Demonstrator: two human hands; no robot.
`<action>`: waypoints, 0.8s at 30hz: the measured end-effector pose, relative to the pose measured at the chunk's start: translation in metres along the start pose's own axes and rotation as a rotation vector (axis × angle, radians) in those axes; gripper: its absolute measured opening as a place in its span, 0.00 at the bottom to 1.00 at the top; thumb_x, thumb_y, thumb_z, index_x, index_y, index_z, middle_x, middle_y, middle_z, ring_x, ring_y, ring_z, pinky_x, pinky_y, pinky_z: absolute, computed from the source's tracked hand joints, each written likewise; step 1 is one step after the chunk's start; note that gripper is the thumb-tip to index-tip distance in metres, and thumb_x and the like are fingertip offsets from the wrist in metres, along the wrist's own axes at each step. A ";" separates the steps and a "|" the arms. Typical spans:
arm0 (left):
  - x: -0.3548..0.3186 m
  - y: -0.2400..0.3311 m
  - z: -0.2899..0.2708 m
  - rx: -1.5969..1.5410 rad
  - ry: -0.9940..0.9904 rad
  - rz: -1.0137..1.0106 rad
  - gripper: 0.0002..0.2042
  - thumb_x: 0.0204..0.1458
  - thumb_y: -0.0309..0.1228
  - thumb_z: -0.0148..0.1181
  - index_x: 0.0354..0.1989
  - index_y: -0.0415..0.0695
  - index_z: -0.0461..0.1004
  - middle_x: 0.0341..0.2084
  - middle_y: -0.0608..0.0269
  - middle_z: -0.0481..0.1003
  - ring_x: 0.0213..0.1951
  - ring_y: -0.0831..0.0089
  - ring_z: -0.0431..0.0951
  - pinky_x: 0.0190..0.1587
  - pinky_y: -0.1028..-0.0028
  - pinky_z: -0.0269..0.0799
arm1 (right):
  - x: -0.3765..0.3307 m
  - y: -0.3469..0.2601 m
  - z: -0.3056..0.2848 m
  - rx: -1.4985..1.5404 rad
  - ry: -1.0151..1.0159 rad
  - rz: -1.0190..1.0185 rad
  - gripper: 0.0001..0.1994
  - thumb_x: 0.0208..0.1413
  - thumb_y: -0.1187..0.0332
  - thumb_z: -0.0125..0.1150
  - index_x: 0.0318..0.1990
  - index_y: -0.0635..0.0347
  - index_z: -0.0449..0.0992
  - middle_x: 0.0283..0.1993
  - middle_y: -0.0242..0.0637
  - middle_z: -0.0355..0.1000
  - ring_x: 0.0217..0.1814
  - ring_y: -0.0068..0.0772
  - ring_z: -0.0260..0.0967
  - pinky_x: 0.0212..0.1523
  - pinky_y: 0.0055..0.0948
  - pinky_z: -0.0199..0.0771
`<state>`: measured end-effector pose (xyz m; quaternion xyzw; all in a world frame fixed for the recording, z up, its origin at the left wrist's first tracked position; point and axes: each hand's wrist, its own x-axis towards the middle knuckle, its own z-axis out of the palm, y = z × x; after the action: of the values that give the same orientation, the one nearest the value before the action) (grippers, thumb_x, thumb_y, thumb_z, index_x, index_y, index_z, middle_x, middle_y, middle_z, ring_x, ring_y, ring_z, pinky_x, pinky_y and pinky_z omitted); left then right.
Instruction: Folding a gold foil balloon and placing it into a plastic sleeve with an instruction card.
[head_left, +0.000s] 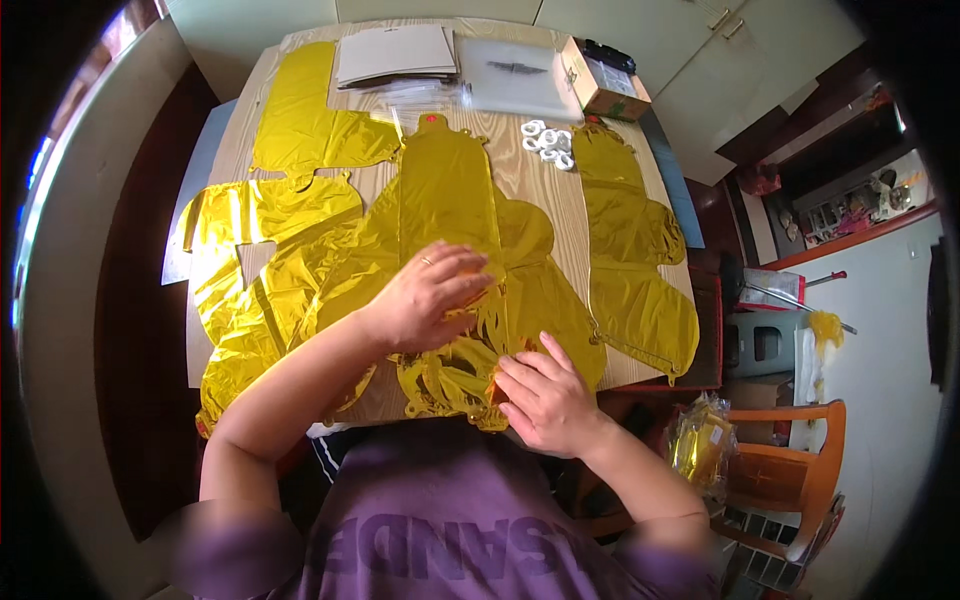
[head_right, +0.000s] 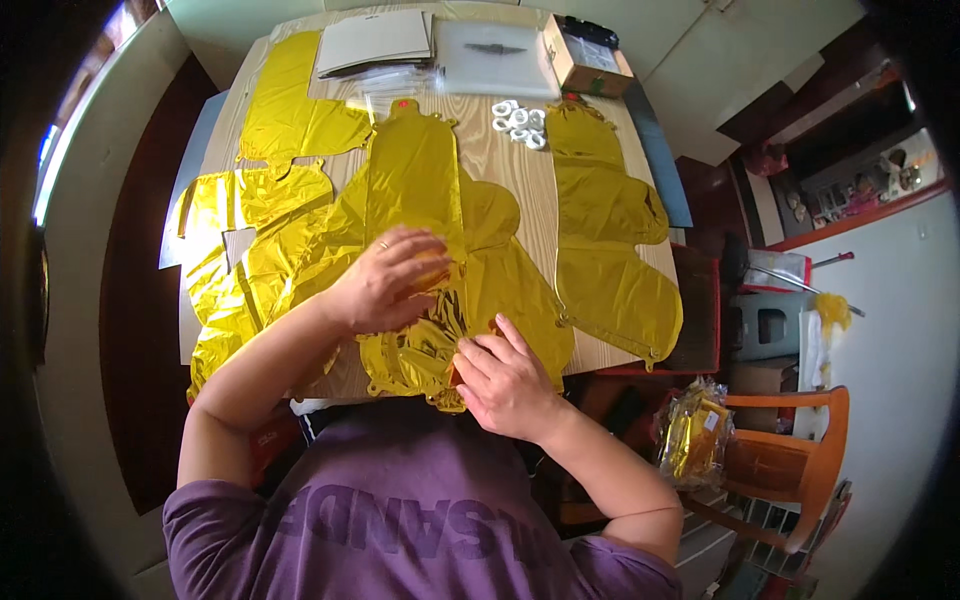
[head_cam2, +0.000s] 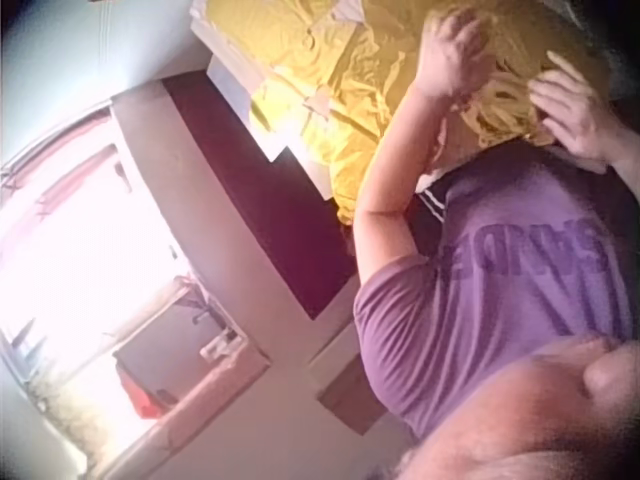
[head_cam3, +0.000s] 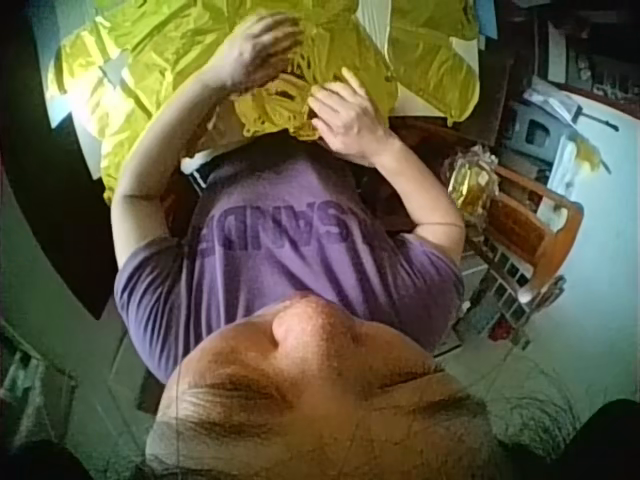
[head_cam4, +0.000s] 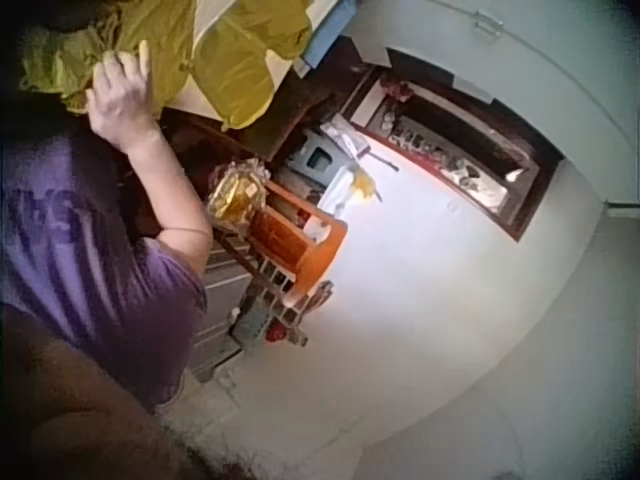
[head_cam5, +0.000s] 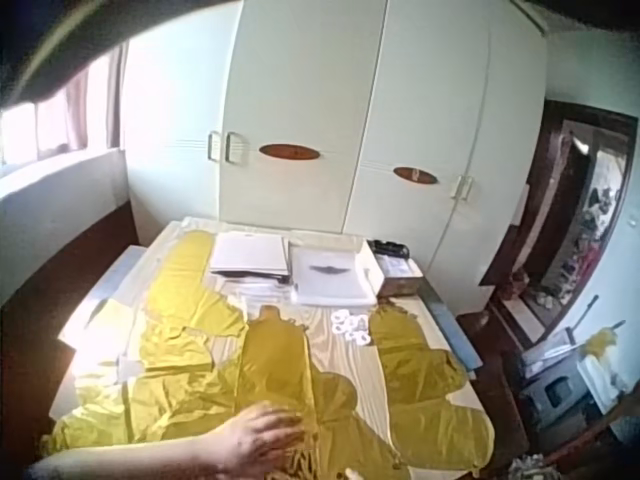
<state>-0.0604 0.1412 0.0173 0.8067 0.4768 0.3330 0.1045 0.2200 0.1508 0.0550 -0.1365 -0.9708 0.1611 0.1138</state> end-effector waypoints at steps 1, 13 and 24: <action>0.001 -0.001 -0.005 0.086 0.040 -0.034 0.25 0.47 0.32 0.69 0.56 0.46 0.75 0.58 0.53 0.72 0.64 0.49 0.67 0.67 0.50 0.61 | 0.003 0.003 -0.004 0.033 -0.015 0.001 0.21 0.52 0.63 0.68 0.53 0.61 0.77 0.54 0.45 0.76 0.58 0.46 0.71 0.71 0.56 0.58; -0.011 -0.012 -0.008 0.153 0.002 -0.163 0.26 0.47 0.38 0.71 0.56 0.46 0.75 0.59 0.52 0.70 0.65 0.48 0.66 0.69 0.50 0.58 | 0.119 0.152 -0.019 -0.008 0.104 0.683 0.23 0.51 0.54 0.73 0.46 0.63 0.77 0.48 0.49 0.75 0.52 0.48 0.74 0.52 0.41 0.74; -0.010 -0.014 -0.006 0.152 0.034 -0.155 0.26 0.46 0.38 0.72 0.55 0.46 0.76 0.58 0.52 0.71 0.64 0.49 0.66 0.69 0.50 0.59 | 0.142 0.131 -0.005 0.821 0.224 0.559 0.14 0.54 0.67 0.71 0.43 0.67 0.78 0.40 0.42 0.80 0.41 0.30 0.78 0.45 0.30 0.79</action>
<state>-0.0774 0.1389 0.0107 0.7673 0.5633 0.3004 0.0600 0.1182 0.3142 0.0401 -0.3516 -0.7358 0.5378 0.2141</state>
